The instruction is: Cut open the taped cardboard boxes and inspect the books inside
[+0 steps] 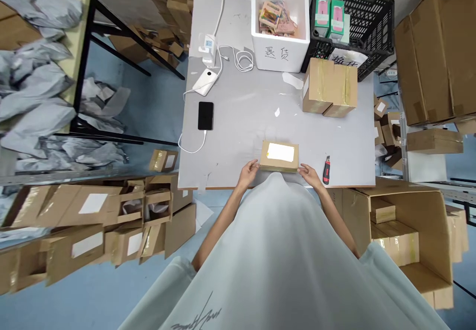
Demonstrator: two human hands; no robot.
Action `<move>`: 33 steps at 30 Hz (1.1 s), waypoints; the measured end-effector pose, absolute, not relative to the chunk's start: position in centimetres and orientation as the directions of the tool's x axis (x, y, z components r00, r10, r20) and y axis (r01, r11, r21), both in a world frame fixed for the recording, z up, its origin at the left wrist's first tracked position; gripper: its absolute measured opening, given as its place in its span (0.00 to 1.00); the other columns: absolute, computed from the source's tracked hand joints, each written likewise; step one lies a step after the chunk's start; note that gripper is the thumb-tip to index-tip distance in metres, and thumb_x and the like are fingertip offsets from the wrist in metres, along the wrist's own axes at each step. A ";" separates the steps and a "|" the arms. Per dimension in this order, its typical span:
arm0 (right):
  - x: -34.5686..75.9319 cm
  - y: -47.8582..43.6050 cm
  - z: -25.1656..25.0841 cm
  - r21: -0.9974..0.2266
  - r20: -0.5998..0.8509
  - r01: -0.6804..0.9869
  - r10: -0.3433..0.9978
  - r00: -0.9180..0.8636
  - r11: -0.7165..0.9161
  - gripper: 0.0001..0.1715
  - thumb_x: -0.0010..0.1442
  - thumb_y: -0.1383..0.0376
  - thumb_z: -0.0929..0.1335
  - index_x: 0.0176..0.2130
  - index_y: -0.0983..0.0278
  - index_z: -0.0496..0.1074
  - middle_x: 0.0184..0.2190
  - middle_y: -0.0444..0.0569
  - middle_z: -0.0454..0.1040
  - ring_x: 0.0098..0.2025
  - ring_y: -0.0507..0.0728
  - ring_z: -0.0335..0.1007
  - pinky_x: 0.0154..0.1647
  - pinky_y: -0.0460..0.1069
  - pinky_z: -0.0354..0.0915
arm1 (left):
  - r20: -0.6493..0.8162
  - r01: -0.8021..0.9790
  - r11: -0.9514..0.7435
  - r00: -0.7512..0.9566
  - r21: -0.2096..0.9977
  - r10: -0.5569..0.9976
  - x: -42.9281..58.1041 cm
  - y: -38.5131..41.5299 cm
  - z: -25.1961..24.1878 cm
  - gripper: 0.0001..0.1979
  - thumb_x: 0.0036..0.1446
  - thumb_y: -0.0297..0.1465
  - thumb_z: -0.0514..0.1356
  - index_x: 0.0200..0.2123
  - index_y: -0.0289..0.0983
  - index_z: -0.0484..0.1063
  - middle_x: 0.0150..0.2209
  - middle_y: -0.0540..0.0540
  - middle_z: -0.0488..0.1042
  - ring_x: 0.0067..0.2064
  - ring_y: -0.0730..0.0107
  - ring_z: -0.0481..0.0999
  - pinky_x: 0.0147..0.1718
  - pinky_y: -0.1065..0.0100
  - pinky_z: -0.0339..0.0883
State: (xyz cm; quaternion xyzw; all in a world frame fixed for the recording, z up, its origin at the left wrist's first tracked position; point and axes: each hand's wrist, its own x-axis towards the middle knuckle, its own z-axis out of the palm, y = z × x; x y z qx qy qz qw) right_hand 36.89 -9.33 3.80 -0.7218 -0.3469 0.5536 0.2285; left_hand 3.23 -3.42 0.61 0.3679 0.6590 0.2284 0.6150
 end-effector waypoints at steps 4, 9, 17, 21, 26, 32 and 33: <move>35.5 -10.3 2.4 -0.698 -0.641 0.282 0.750 0.163 -0.658 0.26 0.63 0.47 0.77 0.53 0.60 0.83 0.59 0.60 0.87 0.60 0.68 0.86 0.66 0.64 0.79 | -0.688 0.246 0.657 0.059 0.713 0.724 4.1 -4.6 -0.2 0.22 0.65 0.43 0.67 0.55 0.35 0.84 0.54 0.34 0.87 0.55 0.48 0.87 0.62 0.47 0.80; 35.5 -8.8 0.9 -0.677 -0.610 0.324 0.750 0.256 -0.661 0.20 0.65 0.45 0.74 0.42 0.59 0.83 0.50 0.58 0.89 0.58 0.69 0.86 0.68 0.65 0.77 | -0.679 0.309 0.632 0.064 0.710 0.731 4.7 -4.2 0.1 0.26 0.67 0.47 0.67 0.59 0.35 0.82 0.56 0.33 0.86 0.51 0.51 0.88 0.60 0.50 0.80; 39.1 -7.9 1.1 -0.652 -0.603 0.319 0.725 0.333 -0.688 0.25 0.68 0.44 0.68 0.41 0.61 0.81 0.38 0.52 0.87 0.41 0.63 0.84 0.47 0.59 0.83 | -0.634 0.340 0.577 0.082 0.743 0.769 7.2 -2.5 2.3 0.31 0.68 0.44 0.66 0.69 0.37 0.75 0.51 0.38 0.87 0.40 0.58 0.87 0.54 0.55 0.80; 40.1 -7.5 2.0 -0.652 -0.534 0.345 0.731 0.424 -0.676 0.21 0.64 0.47 0.70 0.41 0.61 0.82 0.41 0.56 0.87 0.47 0.67 0.85 0.58 0.66 0.81 | -0.635 0.329 0.578 0.093 0.747 0.767 9.3 -0.9 2.5 0.25 0.60 0.43 0.72 0.55 0.33 0.82 0.51 0.34 0.87 0.49 0.49 0.87 0.59 0.51 0.78; 38.2 -6.8 4.6 -0.740 -0.396 0.367 0.806 0.441 -0.564 0.28 0.67 0.46 0.70 0.55 0.62 0.82 0.62 0.63 0.83 0.62 0.69 0.81 0.66 0.65 0.77 | -0.608 0.243 0.563 0.195 0.790 0.769 10.6 -0.9 3.3 0.15 0.59 0.42 0.72 0.44 0.39 0.84 0.52 0.38 0.88 0.56 0.47 0.87 0.64 0.49 0.78; 34.2 -5.7 7.7 -0.787 -0.349 0.404 0.876 0.333 -0.466 0.39 0.64 0.38 0.76 0.60 0.62 0.80 0.64 0.64 0.81 0.62 0.71 0.82 0.63 0.64 0.79 | -0.598 0.178 0.571 0.210 0.801 0.774 11.2 -1.6 4.4 0.17 0.61 0.43 0.71 0.47 0.38 0.83 0.52 0.37 0.88 0.54 0.49 0.87 0.61 0.48 0.80; 33.9 -5.5 7.9 -0.774 -0.358 0.415 0.872 0.335 -0.478 0.40 0.62 0.38 0.77 0.60 0.61 0.79 0.64 0.64 0.81 0.62 0.71 0.82 0.64 0.65 0.79 | -0.594 0.173 0.568 0.202 0.804 0.779 11.1 -1.6 4.5 0.17 0.61 0.43 0.71 0.47 0.38 0.83 0.52 0.37 0.88 0.54 0.49 0.88 0.61 0.48 0.80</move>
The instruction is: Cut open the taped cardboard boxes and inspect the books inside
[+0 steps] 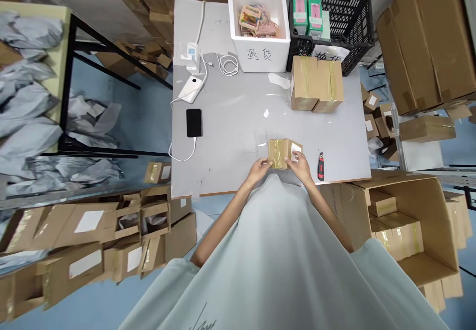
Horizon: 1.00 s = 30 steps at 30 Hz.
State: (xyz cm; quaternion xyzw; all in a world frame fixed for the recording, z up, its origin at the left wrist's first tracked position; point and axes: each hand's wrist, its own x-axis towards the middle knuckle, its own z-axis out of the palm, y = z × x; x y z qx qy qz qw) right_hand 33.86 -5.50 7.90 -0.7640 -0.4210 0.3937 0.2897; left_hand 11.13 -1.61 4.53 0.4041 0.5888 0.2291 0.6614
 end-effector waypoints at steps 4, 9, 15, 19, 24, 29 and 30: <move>33.2 -5.0 7.8 -0.781 -0.394 0.388 0.868 0.302 -0.489 0.39 0.62 0.41 0.78 0.61 0.60 0.76 0.61 0.61 0.83 0.59 0.70 0.84 0.64 0.65 0.79 | -0.554 0.161 0.533 0.151 0.831 0.818 10.4 -1.8 5.4 0.15 0.62 0.41 0.69 0.48 0.39 0.84 0.54 0.39 0.88 0.57 0.51 0.87 0.64 0.51 0.77; 32.9 -4.7 6.8 -0.786 -0.396 0.400 0.881 0.260 -0.471 0.35 0.63 0.42 0.77 0.59 0.59 0.75 0.59 0.59 0.84 0.55 0.67 0.85 0.59 0.61 0.80 | -0.520 0.194 0.494 0.115 0.847 0.846 9.4 -2.4 6.4 0.15 0.64 0.38 0.67 0.50 0.38 0.84 0.54 0.39 0.88 0.56 0.52 0.88 0.63 0.53 0.79; 33.2 -3.9 5.5 -0.732 -0.364 0.516 0.895 0.258 -0.446 0.34 0.64 0.46 0.77 0.61 0.61 0.75 0.58 0.59 0.83 0.55 0.67 0.83 0.62 0.61 0.78 | -0.524 0.215 0.492 0.136 0.844 0.840 9.3 -2.5 6.2 0.18 0.67 0.38 0.66 0.56 0.37 0.83 0.59 0.38 0.87 0.58 0.52 0.87 0.63 0.54 0.79; 34.2 -3.8 5.4 -0.735 -0.366 0.522 0.901 0.231 -0.433 0.39 0.64 0.48 0.77 0.67 0.61 0.74 0.59 0.59 0.83 0.53 0.67 0.83 0.63 0.62 0.78 | -0.569 0.236 0.531 0.137 0.814 0.811 9.4 -2.3 5.0 0.19 0.66 0.36 0.65 0.56 0.37 0.83 0.61 0.37 0.85 0.60 0.52 0.86 0.66 0.54 0.77; 36.2 -4.5 6.0 -0.724 -0.334 0.537 0.901 0.277 -0.434 0.41 0.67 0.49 0.75 0.72 0.63 0.71 0.65 0.65 0.79 0.56 0.69 0.82 0.64 0.64 0.78 | -0.643 0.279 0.600 0.098 0.750 0.759 9.6 -1.5 2.5 0.19 0.61 0.35 0.68 0.54 0.36 0.83 0.60 0.33 0.85 0.60 0.47 0.86 0.67 0.48 0.75; 38.7 -5.4 6.2 -0.708 -0.256 0.568 0.903 0.345 -0.418 0.32 0.72 0.54 0.67 0.68 0.64 0.76 0.67 0.65 0.78 0.65 0.70 0.79 0.73 0.68 0.71 | -0.683 0.307 0.631 0.094 0.712 0.725 10.6 -0.2 0.6 0.23 0.58 0.36 0.71 0.56 0.36 0.80 0.63 0.28 0.82 0.67 0.43 0.82 0.69 0.47 0.72; 39.1 -5.6 6.2 -0.706 -0.240 0.572 0.900 0.363 -0.419 0.30 0.73 0.55 0.66 0.66 0.64 0.77 0.67 0.65 0.79 0.68 0.70 0.77 0.76 0.68 0.68 | -0.685 0.308 0.632 0.105 0.711 0.721 11.0 0.0 0.4 0.24 0.58 0.36 0.71 0.56 0.36 0.80 0.64 0.29 0.82 0.68 0.44 0.81 0.70 0.48 0.71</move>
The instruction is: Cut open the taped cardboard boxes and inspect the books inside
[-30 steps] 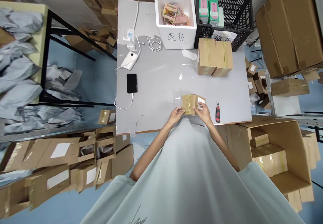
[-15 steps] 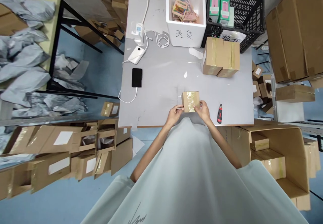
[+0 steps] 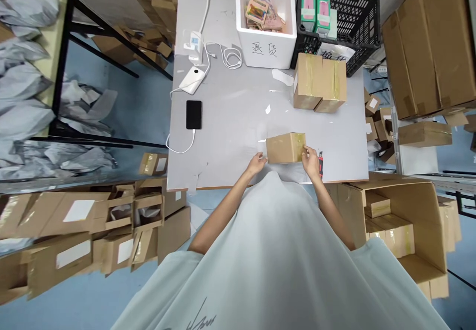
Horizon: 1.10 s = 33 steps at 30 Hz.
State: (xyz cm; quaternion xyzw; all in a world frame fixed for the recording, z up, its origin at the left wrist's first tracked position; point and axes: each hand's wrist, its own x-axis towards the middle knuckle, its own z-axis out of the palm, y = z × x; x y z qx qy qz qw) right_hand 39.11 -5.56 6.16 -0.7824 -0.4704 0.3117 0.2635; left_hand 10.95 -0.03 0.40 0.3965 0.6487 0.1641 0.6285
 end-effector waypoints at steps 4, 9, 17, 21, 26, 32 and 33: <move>40.3 -6.2 5.7 -0.706 -0.259 0.531 0.869 0.422 -0.468 0.31 0.75 0.52 0.64 0.65 0.65 0.80 0.68 0.64 0.80 0.72 0.70 0.74 0.78 0.68 0.65 | -0.673 0.275 0.618 0.206 0.737 0.711 12.6 0.3 0.2 0.20 0.58 0.36 0.69 0.53 0.37 0.81 0.59 0.34 0.85 0.63 0.50 0.84 0.66 0.52 0.75; 40.6 -7.1 5.0 -0.707 -0.392 0.456 0.836 0.384 -0.541 0.34 0.75 0.45 0.65 0.64 0.62 0.82 0.66 0.61 0.83 0.67 0.70 0.80 0.75 0.66 0.70 | -0.653 0.220 0.615 0.228 0.757 0.722 12.3 0.0 0.7 0.18 0.60 0.38 0.69 0.52 0.38 0.83 0.56 0.37 0.87 0.58 0.52 0.85 0.60 0.54 0.79; 36.4 -6.3 2.4 -0.758 -0.517 0.360 0.838 0.177 -0.544 0.30 0.68 0.48 0.73 0.63 0.59 0.83 0.65 0.54 0.85 0.56 0.68 0.89 0.65 0.63 0.79 | -0.676 0.199 0.656 0.049 0.728 0.735 6.0 -2.0 1.2 0.20 0.60 0.38 0.68 0.52 0.37 0.85 0.58 0.37 0.87 0.59 0.50 0.85 0.61 0.52 0.80; 34.4 -5.2 1.4 -0.758 -0.517 0.385 0.845 0.137 -0.526 0.26 0.68 0.54 0.73 0.60 0.61 0.84 0.61 0.55 0.87 0.54 0.67 0.90 0.64 0.61 0.80 | -0.689 0.192 0.680 -0.026 0.708 0.725 3.9 -2.7 1.4 0.20 0.62 0.37 0.66 0.55 0.37 0.84 0.61 0.36 0.85 0.61 0.50 0.84 0.62 0.51 0.80; 33.4 -4.7 0.7 -0.713 -0.525 0.443 0.832 0.178 -0.544 0.21 0.66 0.59 0.72 0.55 0.61 0.85 0.59 0.56 0.88 0.52 0.67 0.89 0.65 0.63 0.79 | -0.671 0.195 0.667 -0.055 0.719 0.739 3.4 -2.7 1.7 0.21 0.63 0.34 0.64 0.57 0.36 0.83 0.63 0.35 0.84 0.62 0.51 0.85 0.65 0.51 0.78; 34.9 -4.7 0.3 -0.661 -0.543 0.457 0.800 0.255 -0.595 0.18 0.64 0.61 0.71 0.51 0.60 0.85 0.52 0.55 0.90 0.52 0.67 0.88 0.65 0.64 0.79 | -0.607 0.223 0.598 -0.034 0.770 0.794 4.1 -2.6 2.8 0.18 0.65 0.34 0.63 0.55 0.38 0.85 0.61 0.38 0.85 0.60 0.52 0.84 0.67 0.53 0.75; 35.3 -4.7 0.4 -0.655 -0.544 0.454 0.794 0.271 -0.604 0.18 0.63 0.62 0.71 0.51 0.60 0.85 0.51 0.54 0.90 0.53 0.66 0.88 0.65 0.64 0.79 | -0.591 0.226 0.580 -0.022 0.783 0.807 4.3 -2.7 3.1 0.16 0.66 0.35 0.63 0.53 0.38 0.85 0.61 0.38 0.85 0.62 0.53 0.84 0.68 0.54 0.75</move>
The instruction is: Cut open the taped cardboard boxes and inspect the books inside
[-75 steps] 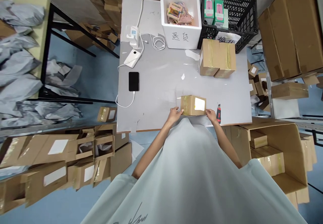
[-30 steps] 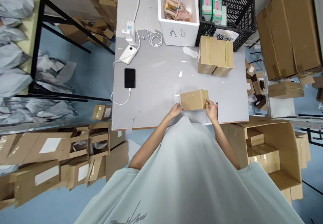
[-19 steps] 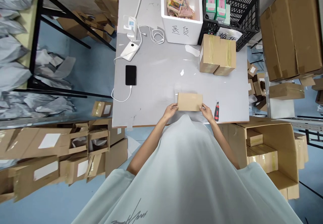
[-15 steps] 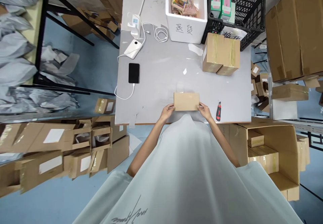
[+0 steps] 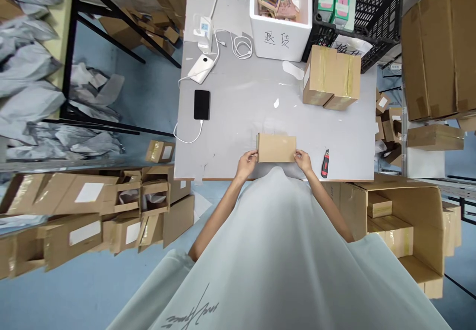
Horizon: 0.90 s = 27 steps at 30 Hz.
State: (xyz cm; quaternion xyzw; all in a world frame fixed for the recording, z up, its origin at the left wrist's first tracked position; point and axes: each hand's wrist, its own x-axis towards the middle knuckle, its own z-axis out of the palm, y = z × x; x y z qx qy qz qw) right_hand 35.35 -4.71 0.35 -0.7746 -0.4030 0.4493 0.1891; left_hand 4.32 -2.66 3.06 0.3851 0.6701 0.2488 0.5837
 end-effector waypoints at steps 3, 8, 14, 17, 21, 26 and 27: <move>36.7 -4.8 0.6 -0.638 -0.543 0.446 0.778 0.316 -0.627 0.19 0.63 0.62 0.70 0.51 0.60 0.86 0.50 0.54 0.90 0.55 0.66 0.87 0.66 0.63 0.78 | -0.538 0.232 0.513 0.058 0.827 0.841 5.4 -2.6 3.6 0.11 0.65 0.35 0.67 0.47 0.39 0.86 0.59 0.39 0.85 0.65 0.52 0.82 0.67 0.54 0.75; 38.1 -5.4 2.4 -0.615 -0.533 0.448 0.760 0.371 -0.649 0.23 0.62 0.62 0.73 0.54 0.65 0.85 0.58 0.65 0.86 0.56 0.71 0.86 0.68 0.66 0.76 | -0.587 0.264 0.565 0.005 0.782 0.810 8.7 -2.1 3.8 0.40 0.48 0.36 0.83 0.63 0.37 0.77 0.68 0.31 0.76 0.69 0.45 0.77 0.62 0.50 0.78; 37.8 -7.0 6.6 -0.782 -0.382 0.388 0.867 0.320 -0.488 0.30 0.71 0.47 0.71 0.61 0.63 0.81 0.64 0.63 0.82 0.59 0.68 0.85 0.61 0.61 0.82 | -0.534 0.300 0.464 0.222 0.833 0.816 12.5 -2.1 4.3 0.23 0.62 0.37 0.73 0.58 0.37 0.80 0.59 0.37 0.85 0.59 0.53 0.85 0.60 0.54 0.80; 37.8 -7.5 8.1 -0.782 -0.356 0.407 0.874 0.331 -0.473 0.37 0.67 0.45 0.75 0.65 0.62 0.78 0.65 0.62 0.80 0.60 0.68 0.83 0.58 0.60 0.83 | -0.555 0.357 0.460 0.237 0.813 0.797 13.4 -2.2 4.3 0.13 0.62 0.31 0.69 0.51 0.39 0.84 0.52 0.41 0.88 0.53 0.56 0.87 0.61 0.55 0.80; 38.7 -7.3 8.6 -0.726 -0.408 0.443 0.848 0.338 -0.525 0.38 0.65 0.49 0.76 0.67 0.62 0.75 0.66 0.61 0.79 0.59 0.67 0.83 0.60 0.61 0.81 | -0.560 0.392 0.449 0.238 0.803 0.794 14.0 -2.6 4.4 0.12 0.65 0.29 0.64 0.49 0.39 0.85 0.50 0.42 0.89 0.54 0.56 0.88 0.63 0.55 0.78; 39.4 -6.8 8.6 -0.716 -0.419 0.466 0.853 0.310 -0.521 0.36 0.66 0.51 0.76 0.67 0.62 0.75 0.65 0.61 0.79 0.59 0.68 0.84 0.61 0.62 0.81 | -0.527 0.351 0.431 0.255 0.832 0.811 14.8 -2.9 4.9 0.16 0.72 0.40 0.63 0.53 0.38 0.84 0.54 0.39 0.88 0.56 0.54 0.87 0.62 0.56 0.79; 39.4 -6.7 8.6 -0.714 -0.418 0.471 0.855 0.306 -0.518 0.36 0.66 0.51 0.76 0.67 0.62 0.75 0.65 0.61 0.79 0.58 0.68 0.84 0.60 0.62 0.80 | -0.518 0.342 0.424 0.263 0.839 0.814 15.0 -2.9 5.0 0.17 0.71 0.42 0.65 0.54 0.37 0.84 0.54 0.39 0.88 0.55 0.54 0.88 0.61 0.56 0.79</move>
